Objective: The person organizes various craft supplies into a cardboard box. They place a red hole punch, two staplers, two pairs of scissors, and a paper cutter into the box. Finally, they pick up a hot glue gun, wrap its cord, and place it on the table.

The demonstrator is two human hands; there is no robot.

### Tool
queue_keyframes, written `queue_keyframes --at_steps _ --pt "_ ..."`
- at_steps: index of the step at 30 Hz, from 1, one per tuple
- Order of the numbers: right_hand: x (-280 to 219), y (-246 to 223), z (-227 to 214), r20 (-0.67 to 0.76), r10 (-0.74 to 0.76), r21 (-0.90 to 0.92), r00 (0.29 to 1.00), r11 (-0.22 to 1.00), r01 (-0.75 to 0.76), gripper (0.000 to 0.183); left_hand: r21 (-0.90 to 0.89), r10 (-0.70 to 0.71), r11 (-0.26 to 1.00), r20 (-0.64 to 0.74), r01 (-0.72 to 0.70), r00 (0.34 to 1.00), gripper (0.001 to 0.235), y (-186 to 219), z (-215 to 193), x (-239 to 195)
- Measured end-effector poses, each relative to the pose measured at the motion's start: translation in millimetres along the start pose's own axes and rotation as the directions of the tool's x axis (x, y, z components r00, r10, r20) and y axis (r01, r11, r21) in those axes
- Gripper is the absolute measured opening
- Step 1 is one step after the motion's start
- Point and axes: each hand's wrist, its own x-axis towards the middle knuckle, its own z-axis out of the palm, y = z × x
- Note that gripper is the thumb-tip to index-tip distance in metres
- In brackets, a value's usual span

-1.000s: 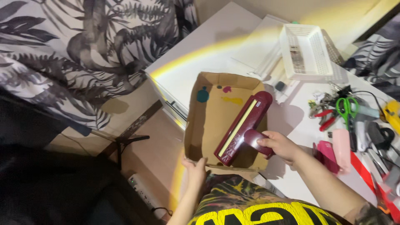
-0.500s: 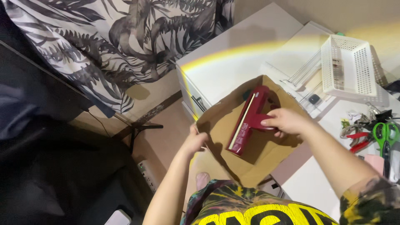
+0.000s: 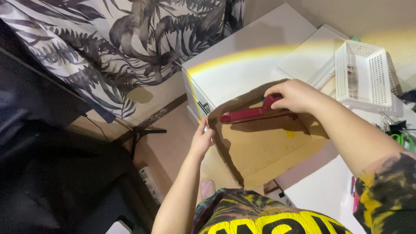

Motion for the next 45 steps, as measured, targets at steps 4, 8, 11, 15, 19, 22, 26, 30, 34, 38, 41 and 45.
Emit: queue_keyframes --at_steps 4,8,11,15,19,22,26,30,34,38,41,45 --pt "40.1 8.0 3.7 0.011 -0.059 -0.105 0.998 0.993 0.06 0.041 0.16 0.031 0.987 -0.019 -0.027 0.999 0.065 7.2 -1.0 -2.3" --pt "74.8 13.1 10.4 -0.026 -0.147 -0.044 0.989 0.988 0.146 0.04 0.208 0.036 0.978 -0.05 -0.025 0.998 0.062 6.7 6.4 -6.4" --pt "88.1 20.3 23.4 -0.108 -0.183 0.048 0.977 0.981 0.189 0.039 0.173 0.054 0.984 -0.085 -0.039 0.995 0.061 -12.1 10.7 2.2" --pt "86.7 29.0 39.5 -0.232 -0.214 0.163 0.949 0.953 0.255 0.039 0.146 0.023 0.989 -0.181 0.003 0.983 0.071 -40.9 14.1 3.1" --pt "79.1 62.5 67.9 -0.361 -0.193 0.213 0.912 0.936 0.282 0.04 0.018 0.033 0.999 -0.166 -0.03 0.986 0.074 -66.5 28.1 -19.7" --pt "58.2 88.3 111.5 -0.538 -0.166 0.085 0.826 0.965 0.249 0.035 -0.251 0.018 0.968 -0.055 -0.031 0.998 0.068 -86.6 36.4 -25.5" --pt "11.4 107.3 184.5 -0.662 -0.086 0.315 0.745 0.87 0.38 0.023 -0.305 0.083 0.946 -0.109 -0.112 0.991 0.065 -111.2 38.4 -11.4" --pt "-59.2 88.3 216.2 -0.309 0.274 0.753 0.911 0.656 0.058 0.03 -0.178 -0.107 0.982 -0.216 0.069 0.97 0.063 -107.5 41.5 -10.3" --pt "-104.9 97.8 215.8 -0.494 0.3 0.682 0.816 0.715 0.15 0.019 -0.176 -0.101 0.982 -0.207 0.064 0.973 0.063 -89.5 52.9 -23.8" --pt "-145.8 124.5 227.5 -0.602 0.511 0.688 0.613 0.722 0.075 0.016 -0.295 -0.133 0.955 -0.292 0.043 0.947 0.055 -78.3 67.5 -35.7" --pt "-180.9 146.2 237.8 -0.749 0.467 0.512 0.469 0.858 -0.037 0.011 -0.335 -0.174 0.94 -0.303 0.066 0.937 0.04 -67.9 81.9 -52.1" --pt "-219.1 175.9 254.3 -0.857 0.405 0.327 0.319 0.905 -0.271 0.006 -0.418 -0.259 0.905 -0.392 0.08 0.883 0.053 -67.4 102.5 -61.1"
